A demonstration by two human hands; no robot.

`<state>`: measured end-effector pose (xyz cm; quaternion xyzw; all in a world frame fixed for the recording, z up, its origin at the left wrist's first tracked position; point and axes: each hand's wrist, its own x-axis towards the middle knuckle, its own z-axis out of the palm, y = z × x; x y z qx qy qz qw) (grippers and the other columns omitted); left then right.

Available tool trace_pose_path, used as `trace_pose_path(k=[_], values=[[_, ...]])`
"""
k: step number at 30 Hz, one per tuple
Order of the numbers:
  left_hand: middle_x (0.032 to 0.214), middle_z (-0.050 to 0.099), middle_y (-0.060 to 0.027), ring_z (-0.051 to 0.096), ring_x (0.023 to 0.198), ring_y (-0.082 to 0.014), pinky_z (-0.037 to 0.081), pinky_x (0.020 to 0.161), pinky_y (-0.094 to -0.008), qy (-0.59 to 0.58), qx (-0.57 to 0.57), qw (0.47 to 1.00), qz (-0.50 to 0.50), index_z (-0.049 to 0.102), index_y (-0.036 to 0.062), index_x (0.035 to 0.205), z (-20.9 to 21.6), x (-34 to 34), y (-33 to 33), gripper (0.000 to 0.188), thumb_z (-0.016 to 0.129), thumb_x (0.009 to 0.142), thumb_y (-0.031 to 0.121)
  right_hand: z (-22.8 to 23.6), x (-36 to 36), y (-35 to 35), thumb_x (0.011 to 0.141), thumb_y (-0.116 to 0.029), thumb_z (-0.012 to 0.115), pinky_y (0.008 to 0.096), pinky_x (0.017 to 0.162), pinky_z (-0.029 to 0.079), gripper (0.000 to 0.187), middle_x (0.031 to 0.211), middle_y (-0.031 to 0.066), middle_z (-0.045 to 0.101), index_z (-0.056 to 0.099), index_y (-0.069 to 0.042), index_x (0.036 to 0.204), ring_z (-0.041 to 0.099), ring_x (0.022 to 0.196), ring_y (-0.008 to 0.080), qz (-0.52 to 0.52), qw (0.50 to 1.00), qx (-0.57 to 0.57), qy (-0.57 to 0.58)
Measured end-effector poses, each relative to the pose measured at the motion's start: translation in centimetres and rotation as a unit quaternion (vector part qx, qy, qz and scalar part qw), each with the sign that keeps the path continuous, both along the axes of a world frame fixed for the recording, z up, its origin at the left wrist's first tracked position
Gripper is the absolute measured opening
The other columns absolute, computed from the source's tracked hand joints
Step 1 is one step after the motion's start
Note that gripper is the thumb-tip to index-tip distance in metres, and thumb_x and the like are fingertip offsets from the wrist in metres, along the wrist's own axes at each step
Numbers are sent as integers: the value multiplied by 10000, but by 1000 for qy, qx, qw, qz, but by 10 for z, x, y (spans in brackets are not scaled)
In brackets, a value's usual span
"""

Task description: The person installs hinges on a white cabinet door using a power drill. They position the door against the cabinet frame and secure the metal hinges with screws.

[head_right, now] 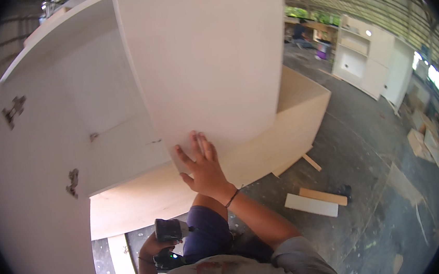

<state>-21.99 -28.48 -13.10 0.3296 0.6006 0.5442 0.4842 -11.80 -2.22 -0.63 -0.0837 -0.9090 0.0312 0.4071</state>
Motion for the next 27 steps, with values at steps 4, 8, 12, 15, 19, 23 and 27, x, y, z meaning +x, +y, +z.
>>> trace_pose_path(k=[4, 8, 12, 15, 19, 23, 27], values=[[815, 650, -63, 582, 620, -108, 471, 535, -252, -33, 22, 998, -53, 610, 16, 974, 10, 3, -7, 280, 700, 710, -4, 7, -8, 4, 759, -317, 657, 607, 1011, 195, 733, 1473, 267, 45, 317, -246, 1404, 68, 1356, 443, -19, 998, 11, -63], [860, 652, -66, 605, 707, -133, 488, 615, -268, -28, 60, 990, -122, 607, 24, 1016, 23, -2, -11, 332, 728, 706, 31, 15, -18, 8, 762, -333, 652, 627, 995, 186, 738, 1473, 274, 34, 307, -251, 1409, 64, 1357, 442, -67, 987, 61, -131], [959, 648, -71, 609, 876, -176, 476, 783, -318, 54, 172, 976, -119, 597, 19, 1064, 41, -12, 4, 421, 764, 678, 37, 20, -15, 9, 775, -371, 638, 620, 994, 166, 699, 1462, 303, 20, 340, -250, 1396, 68, 1347, 459, -85, 982, 70, -152], [988, 642, -79, 607, 900, -180, 477, 796, -321, -10, 213, 971, -110, 593, 6, 1071, 52, -19, 18, 450, 774, 660, 24, 20, -13, 8, 775, -372, 641, 611, 1002, 164, 672, 1461, 303, 35, 377, -235, 1378, 74, 1346, 457, -62, 986, 59, -145], [1025, 626, -72, 590, 940, -168, 474, 819, -323, 62, 286, 952, -92, 559, 4, 1116, 59, -23, 24, 514, 783, 654, 28, 29, -4, 14, 775, -351, 642, 594, 1001, 212, 583, 1461, 253, 140, 467, -194, 1309, 127, 1339, 445, -17, 993, 56, -104], [997, 615, -59, 581, 945, -164, 482, 808, -320, 113, 359, 922, 86, 549, 10, 1118, 50, -4, 29, 510, 767, 658, -19, 50, 8, 16, 766, -268, 684, 492, 1029, 264, 465, 1404, 198, 327, 573, -93, 1183, 232, 1315, 413, 70, 996, 13, -51], [964, 611, -49, 585, 884, -163, 484, 767, -302, -22, 353, 924, 147, 552, 17, 1109, 26, 18, 39, 433, 723, 713, -20, 58, 18, 0, 824, -255, 661, 385, 985, 362, 425, 1337, 177, 420, 559, -22, 1164, 457, 1191, 326, 232, 943, -209, -115]])
